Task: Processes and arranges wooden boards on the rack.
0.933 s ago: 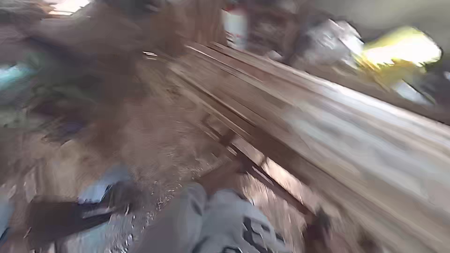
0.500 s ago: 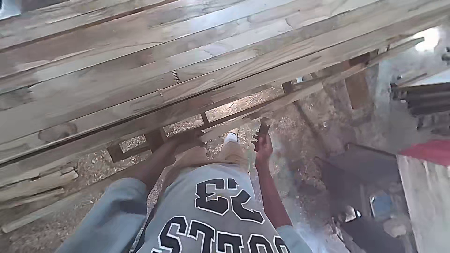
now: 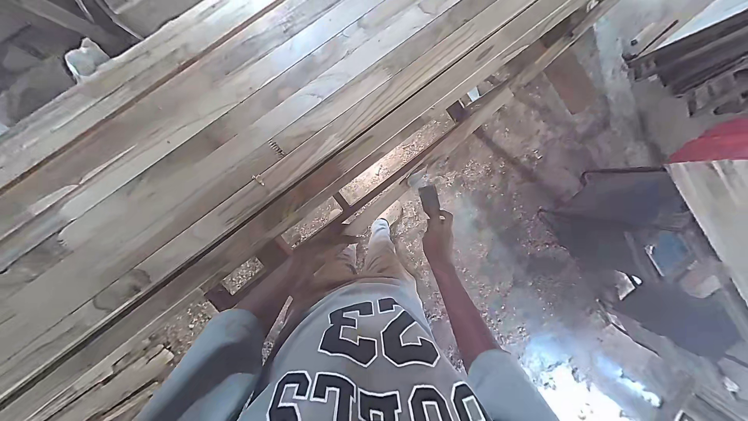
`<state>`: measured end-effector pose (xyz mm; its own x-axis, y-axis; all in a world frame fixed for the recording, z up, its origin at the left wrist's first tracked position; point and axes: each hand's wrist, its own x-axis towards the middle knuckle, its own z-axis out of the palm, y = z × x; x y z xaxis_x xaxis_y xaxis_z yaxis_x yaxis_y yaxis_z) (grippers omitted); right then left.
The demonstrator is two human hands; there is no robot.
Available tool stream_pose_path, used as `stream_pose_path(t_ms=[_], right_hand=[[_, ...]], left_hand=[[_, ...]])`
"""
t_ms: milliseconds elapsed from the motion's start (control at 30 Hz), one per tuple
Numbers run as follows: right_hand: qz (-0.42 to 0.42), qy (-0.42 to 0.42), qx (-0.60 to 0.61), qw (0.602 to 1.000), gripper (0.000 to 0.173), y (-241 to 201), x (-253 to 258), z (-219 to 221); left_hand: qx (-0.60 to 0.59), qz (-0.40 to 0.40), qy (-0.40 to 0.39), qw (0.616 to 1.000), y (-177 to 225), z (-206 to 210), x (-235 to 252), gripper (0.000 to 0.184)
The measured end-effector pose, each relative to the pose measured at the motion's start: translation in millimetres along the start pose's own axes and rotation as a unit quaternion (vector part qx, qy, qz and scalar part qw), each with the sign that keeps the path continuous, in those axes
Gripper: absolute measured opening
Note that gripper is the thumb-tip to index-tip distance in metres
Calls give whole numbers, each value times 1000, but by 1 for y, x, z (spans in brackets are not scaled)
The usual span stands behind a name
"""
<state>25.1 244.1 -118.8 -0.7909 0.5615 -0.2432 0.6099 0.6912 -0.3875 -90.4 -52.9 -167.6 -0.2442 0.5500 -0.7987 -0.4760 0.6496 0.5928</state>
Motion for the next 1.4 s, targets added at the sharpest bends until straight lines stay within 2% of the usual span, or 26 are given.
stream_pose_path(t_ms=[133, 200, 333, 500, 767, 933, 1100, 1267, 1333, 1400], right_hand=[[86, -62, 47, 993, 50, -36, 26, -48], [114, -75, 57, 989, 50, -55, 46, -57], [144, -79, 53, 985, 50, -86, 57, -48], [184, -84, 63, 977, 56, -104, 33, -22], [175, -78, 55, 980, 59, -109, -5, 8], [172, -89, 60, 979, 58, -109, -16, 13], [159, -144, 22, 976, 56, -109, -28, 7], [125, -237, -51, 962, 57, -100, -43, -23], [113, -223, -40, 967, 62, -83, -36, -37], [94, -174, -13, 980, 63, -62, -10, -39]], left_hand=[[2, 15, 30, 999, 8, 9, -10, 61], [-9, 15, 67, 998, 11, 18, -17, 59], [-16, 26, 99, 995, 13, 28, -22, 57], [-14, 20, 98, 995, 11, 28, -17, 62], [-26, 35, 95, 995, 4, 27, -11, 63], [56, 14, 73, 996, 10, 21, -6, 61], [107, -6, 47, 993, 14, 14, -3, 61], [53, -36, 33, 997, 15, 12, -4, 57], [-4, -39, 28, 999, 18, 12, -9, 53], [-39, -42, 23, 998, 22, 12, -12, 58]])
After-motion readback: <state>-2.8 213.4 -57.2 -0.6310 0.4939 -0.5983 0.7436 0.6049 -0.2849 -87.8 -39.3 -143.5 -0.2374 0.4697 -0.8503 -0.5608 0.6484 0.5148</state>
